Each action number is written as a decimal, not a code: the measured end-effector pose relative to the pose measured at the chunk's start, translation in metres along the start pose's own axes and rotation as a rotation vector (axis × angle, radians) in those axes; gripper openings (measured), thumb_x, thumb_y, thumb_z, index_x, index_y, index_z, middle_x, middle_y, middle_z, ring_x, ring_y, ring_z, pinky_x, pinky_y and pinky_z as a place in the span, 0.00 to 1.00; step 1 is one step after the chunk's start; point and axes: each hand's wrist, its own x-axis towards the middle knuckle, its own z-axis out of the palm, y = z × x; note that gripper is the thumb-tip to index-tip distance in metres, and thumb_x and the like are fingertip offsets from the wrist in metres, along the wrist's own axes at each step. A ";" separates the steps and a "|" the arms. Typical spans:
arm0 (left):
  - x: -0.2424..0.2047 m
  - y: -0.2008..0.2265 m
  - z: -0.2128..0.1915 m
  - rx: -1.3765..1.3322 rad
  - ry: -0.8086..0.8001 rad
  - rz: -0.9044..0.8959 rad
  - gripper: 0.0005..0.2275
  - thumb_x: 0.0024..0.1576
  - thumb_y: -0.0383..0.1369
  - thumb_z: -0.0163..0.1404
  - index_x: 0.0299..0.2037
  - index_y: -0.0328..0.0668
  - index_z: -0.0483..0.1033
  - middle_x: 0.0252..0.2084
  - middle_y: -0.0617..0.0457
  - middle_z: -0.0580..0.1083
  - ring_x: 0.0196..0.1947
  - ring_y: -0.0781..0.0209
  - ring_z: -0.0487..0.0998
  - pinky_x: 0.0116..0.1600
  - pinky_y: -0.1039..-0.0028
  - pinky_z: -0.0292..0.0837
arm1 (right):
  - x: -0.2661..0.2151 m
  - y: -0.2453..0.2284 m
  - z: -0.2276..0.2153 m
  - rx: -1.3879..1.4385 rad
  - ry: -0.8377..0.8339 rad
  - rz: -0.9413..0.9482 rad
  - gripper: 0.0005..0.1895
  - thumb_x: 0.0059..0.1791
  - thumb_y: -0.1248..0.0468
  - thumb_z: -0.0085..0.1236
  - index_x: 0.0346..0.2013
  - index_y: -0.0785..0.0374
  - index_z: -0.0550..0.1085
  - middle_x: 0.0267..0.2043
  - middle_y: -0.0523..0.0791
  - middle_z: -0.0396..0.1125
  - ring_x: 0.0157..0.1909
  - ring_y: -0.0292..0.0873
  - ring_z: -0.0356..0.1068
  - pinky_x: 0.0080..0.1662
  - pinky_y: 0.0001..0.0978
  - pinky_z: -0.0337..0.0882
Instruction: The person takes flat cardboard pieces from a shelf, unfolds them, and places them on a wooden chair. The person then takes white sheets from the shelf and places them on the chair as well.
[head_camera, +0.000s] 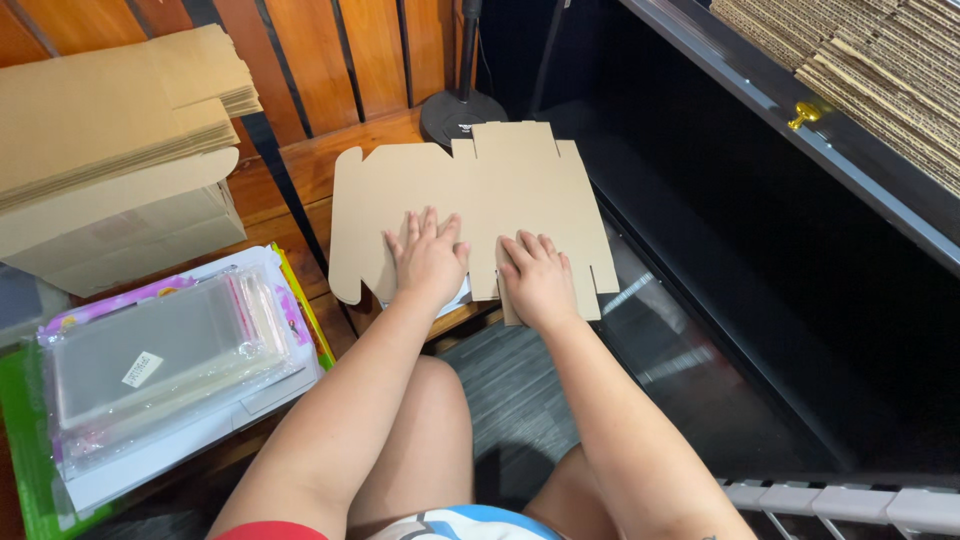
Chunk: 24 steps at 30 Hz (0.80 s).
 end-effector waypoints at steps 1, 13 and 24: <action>0.000 -0.001 0.001 0.001 0.001 0.001 0.23 0.65 0.46 0.42 0.71 0.59 0.66 0.78 0.44 0.57 0.79 0.37 0.48 0.72 0.26 0.32 | 0.000 0.000 0.001 0.001 0.001 0.000 0.25 0.57 0.47 0.46 0.70 0.39 0.67 0.74 0.42 0.58 0.77 0.56 0.51 0.71 0.62 0.55; -0.003 0.003 0.001 0.060 0.058 0.041 0.23 0.63 0.48 0.43 0.69 0.60 0.69 0.75 0.43 0.61 0.78 0.38 0.53 0.71 0.26 0.41 | -0.009 -0.019 -0.017 -0.062 -0.080 0.129 0.26 0.59 0.46 0.33 0.73 0.33 0.61 0.78 0.37 0.52 0.80 0.51 0.47 0.72 0.64 0.50; -0.003 0.002 0.007 0.116 0.029 0.008 0.24 0.65 0.51 0.38 0.71 0.65 0.67 0.78 0.47 0.59 0.80 0.42 0.51 0.72 0.28 0.41 | -0.015 -0.025 -0.030 -0.018 -0.146 0.137 0.26 0.59 0.47 0.29 0.74 0.35 0.57 0.80 0.39 0.48 0.81 0.53 0.42 0.72 0.68 0.46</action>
